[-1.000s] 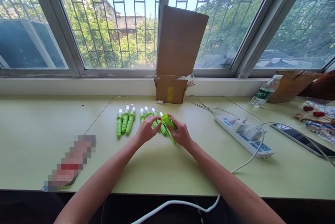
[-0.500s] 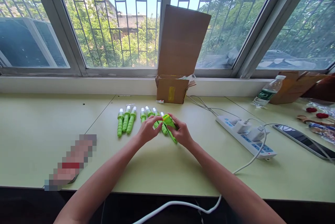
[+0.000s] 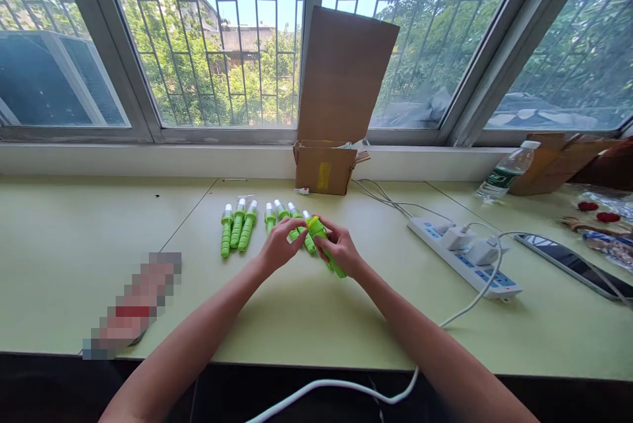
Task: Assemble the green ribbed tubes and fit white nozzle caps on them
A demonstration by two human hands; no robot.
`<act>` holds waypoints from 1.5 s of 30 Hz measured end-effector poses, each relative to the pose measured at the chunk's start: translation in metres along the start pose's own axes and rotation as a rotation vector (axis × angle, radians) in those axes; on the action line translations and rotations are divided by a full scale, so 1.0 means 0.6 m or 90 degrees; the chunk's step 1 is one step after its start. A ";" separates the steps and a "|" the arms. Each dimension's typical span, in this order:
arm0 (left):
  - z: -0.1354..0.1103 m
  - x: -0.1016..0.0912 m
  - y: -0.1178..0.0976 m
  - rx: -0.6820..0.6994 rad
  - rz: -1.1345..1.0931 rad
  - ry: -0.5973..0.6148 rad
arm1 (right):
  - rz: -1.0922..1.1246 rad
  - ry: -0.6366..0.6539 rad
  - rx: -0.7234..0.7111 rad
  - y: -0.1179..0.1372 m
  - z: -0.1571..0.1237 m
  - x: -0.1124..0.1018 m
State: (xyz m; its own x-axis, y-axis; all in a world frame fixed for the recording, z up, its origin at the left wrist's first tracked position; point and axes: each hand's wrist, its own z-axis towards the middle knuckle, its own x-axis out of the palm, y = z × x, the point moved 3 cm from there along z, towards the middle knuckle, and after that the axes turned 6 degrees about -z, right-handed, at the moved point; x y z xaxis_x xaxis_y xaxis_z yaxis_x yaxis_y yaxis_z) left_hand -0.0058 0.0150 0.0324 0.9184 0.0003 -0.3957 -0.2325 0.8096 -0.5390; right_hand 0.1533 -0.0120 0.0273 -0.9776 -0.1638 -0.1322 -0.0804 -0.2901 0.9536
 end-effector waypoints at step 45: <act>-0.005 -0.018 -0.012 0.096 0.081 -0.090 | -0.306 -0.085 -0.144 0.004 0.002 -0.009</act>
State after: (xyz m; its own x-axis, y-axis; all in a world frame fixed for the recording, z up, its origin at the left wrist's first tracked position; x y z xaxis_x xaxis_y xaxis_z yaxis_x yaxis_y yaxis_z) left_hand -0.0150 0.0076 0.0385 0.9232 0.1813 -0.3389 -0.3081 0.8763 -0.3705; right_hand 0.1584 -0.0107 0.0305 -0.8587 0.1535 -0.4890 -0.4942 -0.5008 0.7106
